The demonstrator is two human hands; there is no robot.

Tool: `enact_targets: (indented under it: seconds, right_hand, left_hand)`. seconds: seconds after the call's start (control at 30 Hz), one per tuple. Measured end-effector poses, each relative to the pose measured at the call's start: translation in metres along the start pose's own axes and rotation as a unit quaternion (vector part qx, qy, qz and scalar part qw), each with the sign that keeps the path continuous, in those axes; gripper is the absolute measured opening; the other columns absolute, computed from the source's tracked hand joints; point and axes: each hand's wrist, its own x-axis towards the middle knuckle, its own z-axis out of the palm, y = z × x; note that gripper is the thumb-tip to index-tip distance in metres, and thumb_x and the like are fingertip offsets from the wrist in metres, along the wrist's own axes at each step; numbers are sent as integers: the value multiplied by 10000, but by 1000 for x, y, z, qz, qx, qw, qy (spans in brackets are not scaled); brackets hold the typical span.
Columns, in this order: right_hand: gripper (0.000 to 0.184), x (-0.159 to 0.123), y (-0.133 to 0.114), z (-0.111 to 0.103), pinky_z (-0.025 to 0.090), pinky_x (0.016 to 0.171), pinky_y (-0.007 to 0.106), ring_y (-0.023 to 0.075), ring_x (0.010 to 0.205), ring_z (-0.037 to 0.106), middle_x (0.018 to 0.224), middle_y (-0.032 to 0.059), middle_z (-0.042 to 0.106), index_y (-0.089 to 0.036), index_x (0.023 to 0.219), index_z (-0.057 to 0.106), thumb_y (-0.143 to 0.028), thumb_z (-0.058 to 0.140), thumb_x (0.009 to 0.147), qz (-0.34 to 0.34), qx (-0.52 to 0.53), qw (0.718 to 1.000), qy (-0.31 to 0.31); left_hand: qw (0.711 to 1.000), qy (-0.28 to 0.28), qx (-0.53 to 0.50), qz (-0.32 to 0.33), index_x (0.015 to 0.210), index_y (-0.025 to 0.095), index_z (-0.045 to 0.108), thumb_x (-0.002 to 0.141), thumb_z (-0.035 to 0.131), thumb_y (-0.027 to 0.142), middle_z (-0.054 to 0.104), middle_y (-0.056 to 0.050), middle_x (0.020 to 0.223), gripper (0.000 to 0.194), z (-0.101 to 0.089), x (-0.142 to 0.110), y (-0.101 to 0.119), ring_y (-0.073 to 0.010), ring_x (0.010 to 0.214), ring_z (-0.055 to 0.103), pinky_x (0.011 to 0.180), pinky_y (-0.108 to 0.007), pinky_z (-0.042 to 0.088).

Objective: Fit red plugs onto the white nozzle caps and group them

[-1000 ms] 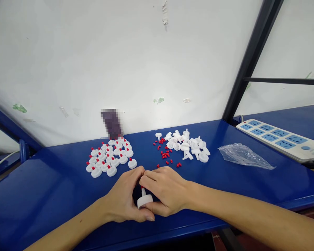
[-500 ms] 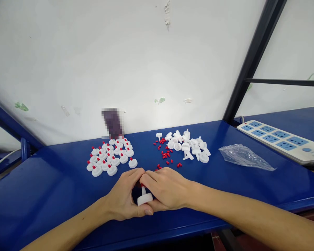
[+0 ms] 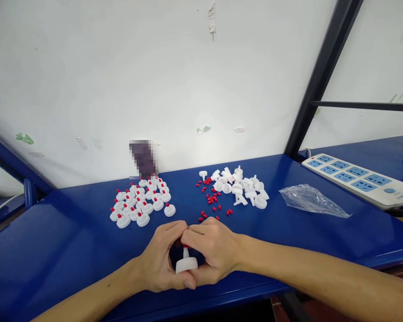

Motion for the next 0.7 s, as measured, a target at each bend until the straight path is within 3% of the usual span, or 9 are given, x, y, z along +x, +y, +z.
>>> enact_targets:
  seconds: [0.1, 0.3, 0.43, 0.7]
  right_hand:
    - [429, 1, -1, -1, 249, 378, 287, 119, 408, 347, 529, -41, 437, -220, 730, 432, -556, 310, 967, -2, -3, 1000, 9]
    - [462, -1, 3, -4, 302, 409, 280, 126, 440, 405, 586, -17, 498, -204, 787, 464, -569, 266, 991, 2, -19, 999, -30]
    - [529, -1, 3, -5, 315, 427, 275, 125, 448, 412, 593, -11, 501, -196, 797, 481, -593, 197, 1002, 9, -38, 998, -48]
    - [524, 0, 3, -6, 297, 433, 273, 119, 458, 403, 594, -16, 503, -202, 773, 465, -616, 237, 1001, 17, -43, 998, -32]
  left_hand:
    - [1000, 5, -16, -6, 649, 203, 369, 709, 481, 894, 356, 49, 598, 702, 0, 0, 1, -106, 528, 303, 518, -277, 277]
    - [998, -43, -14, -36, 703, 198, 392, 702, 517, 883, 376, 48, 643, 696, -3, -1, -5, -107, 558, 295, 505, -259, 237]
    - [999, -34, -11, -25, 698, 191, 395, 737, 502, 864, 372, 50, 645, 682, -4, -1, -6, -105, 565, 296, 525, -256, 238]
    - [997, -54, -27, -41, 707, 181, 436, 725, 528, 858, 402, 48, 664, 684, -7, 0, -7, -108, 584, 313, 542, -249, 258]
